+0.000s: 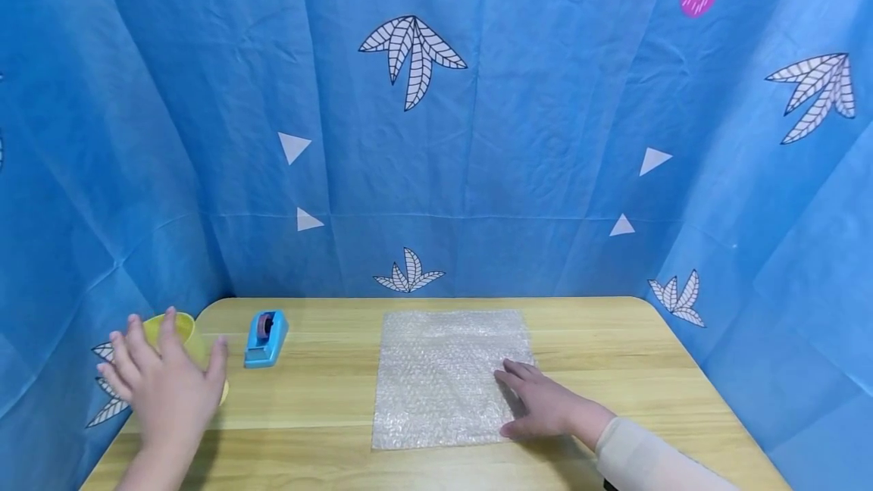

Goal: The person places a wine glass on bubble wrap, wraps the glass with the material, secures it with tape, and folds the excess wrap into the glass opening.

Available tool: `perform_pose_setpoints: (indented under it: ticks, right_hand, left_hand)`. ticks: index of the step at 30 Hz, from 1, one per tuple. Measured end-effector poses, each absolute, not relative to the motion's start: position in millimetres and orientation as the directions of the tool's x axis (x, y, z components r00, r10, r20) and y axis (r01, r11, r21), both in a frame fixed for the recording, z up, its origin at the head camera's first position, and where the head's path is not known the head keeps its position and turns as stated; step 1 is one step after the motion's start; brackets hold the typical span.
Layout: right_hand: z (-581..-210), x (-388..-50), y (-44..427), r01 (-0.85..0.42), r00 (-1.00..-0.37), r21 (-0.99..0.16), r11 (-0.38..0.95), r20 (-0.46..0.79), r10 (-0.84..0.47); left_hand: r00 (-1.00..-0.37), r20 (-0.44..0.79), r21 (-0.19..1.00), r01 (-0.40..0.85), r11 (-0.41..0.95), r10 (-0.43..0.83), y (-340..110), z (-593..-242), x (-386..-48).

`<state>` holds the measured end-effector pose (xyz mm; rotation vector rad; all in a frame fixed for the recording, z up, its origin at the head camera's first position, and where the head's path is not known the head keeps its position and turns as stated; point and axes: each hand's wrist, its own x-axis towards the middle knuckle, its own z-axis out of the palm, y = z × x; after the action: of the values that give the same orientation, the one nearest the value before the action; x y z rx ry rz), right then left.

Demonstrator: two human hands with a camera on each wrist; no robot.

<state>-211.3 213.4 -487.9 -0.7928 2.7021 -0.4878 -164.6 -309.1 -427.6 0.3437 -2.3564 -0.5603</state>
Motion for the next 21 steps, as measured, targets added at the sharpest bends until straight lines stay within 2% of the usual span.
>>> perform_pose_setpoints:
  ticks: [12, 16, 21]
  right_hand:
    - [-488.5, -209.5, 212.5, -0.457, -0.816, -0.399, 0.795, -0.169, -0.553]
    - [-489.2, -209.6, 213.0, -0.461, -0.815, -0.396, 0.794, -0.165, -0.556]
    - [-488.7, -210.3, 213.5, -0.461, -0.816, -0.399, 0.792, -0.16, -0.556]
  left_hand:
    - [-0.693, 0.544, 0.589, -0.087, 0.804, -0.473, -319.1, -427.4, -161.9]
    - [-0.68, 0.475, 0.67, -0.132, 0.73, -0.558, -317.8, -426.4, -161.6]
    - [-0.649, 0.357, 0.805, -0.151, 0.573, -0.672, -319.9, -424.4, -162.8]
